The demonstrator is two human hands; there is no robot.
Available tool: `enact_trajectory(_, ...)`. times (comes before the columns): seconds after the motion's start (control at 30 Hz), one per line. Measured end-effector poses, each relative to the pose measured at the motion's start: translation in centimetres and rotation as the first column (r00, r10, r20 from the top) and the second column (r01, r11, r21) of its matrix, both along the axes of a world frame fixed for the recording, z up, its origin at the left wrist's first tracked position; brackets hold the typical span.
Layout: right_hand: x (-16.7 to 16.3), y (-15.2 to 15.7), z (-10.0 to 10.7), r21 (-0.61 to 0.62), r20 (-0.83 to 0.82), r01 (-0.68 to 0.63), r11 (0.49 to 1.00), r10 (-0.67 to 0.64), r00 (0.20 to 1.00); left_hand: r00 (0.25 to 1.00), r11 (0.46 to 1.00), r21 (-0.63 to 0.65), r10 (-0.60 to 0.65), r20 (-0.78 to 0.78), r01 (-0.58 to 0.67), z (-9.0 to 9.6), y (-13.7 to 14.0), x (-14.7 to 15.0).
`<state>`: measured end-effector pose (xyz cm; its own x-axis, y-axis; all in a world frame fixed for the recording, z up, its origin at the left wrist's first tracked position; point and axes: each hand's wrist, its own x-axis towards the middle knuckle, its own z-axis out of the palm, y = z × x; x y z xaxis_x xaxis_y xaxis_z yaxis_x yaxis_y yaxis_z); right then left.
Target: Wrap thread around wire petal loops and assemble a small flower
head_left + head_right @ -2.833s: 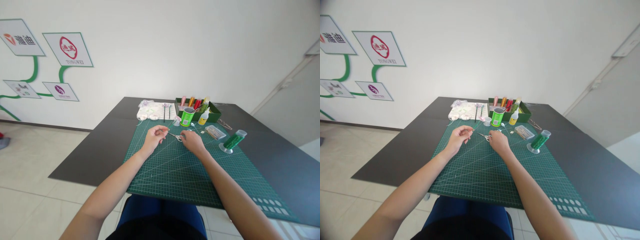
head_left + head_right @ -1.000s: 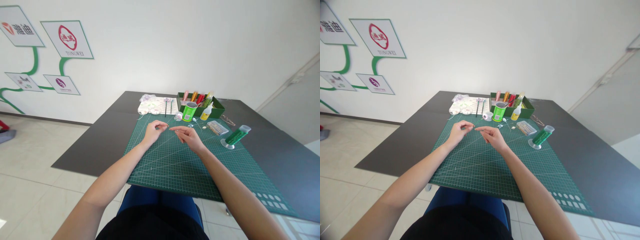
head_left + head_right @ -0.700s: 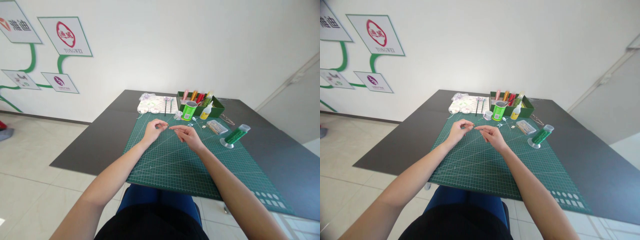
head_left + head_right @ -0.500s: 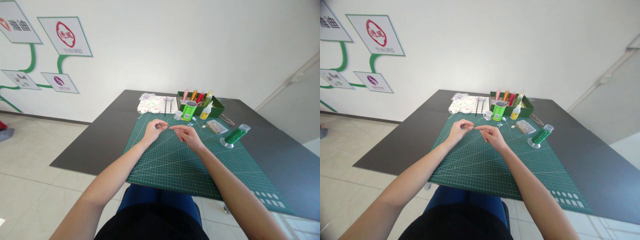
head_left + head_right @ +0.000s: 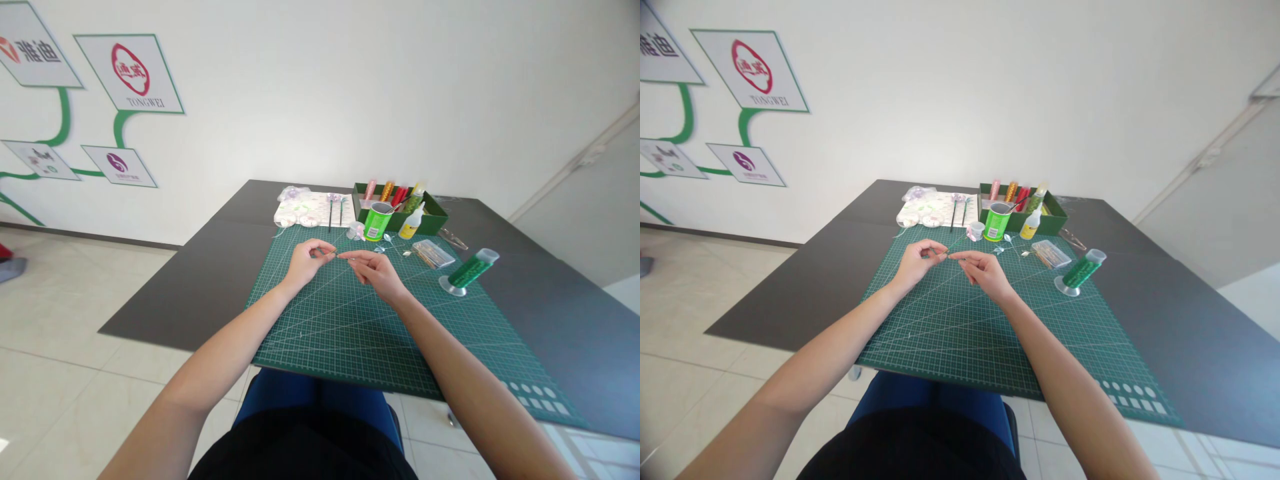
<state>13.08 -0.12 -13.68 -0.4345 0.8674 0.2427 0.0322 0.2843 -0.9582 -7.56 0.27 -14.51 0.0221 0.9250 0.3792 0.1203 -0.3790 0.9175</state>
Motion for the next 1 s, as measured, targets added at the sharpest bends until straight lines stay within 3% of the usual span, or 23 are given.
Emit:
enact_trajectory(0.4, 0.06, 0.1, -0.16, 0.0, -0.031, -0.03, 1.0, 0.03, 0.999, 0.998, 0.997, -0.051, -0.052, -0.022, 0.051, 0.0, -0.14, 0.06)
enact_trajectory(1.0, 0.1, -0.08, 0.49, 0.012, -0.006, -0.005, 1.0, 0.006, 1.0, 0.989, 0.989, -0.081, -0.115, 0.097, 0.123, 0.54, -0.62, 0.34)
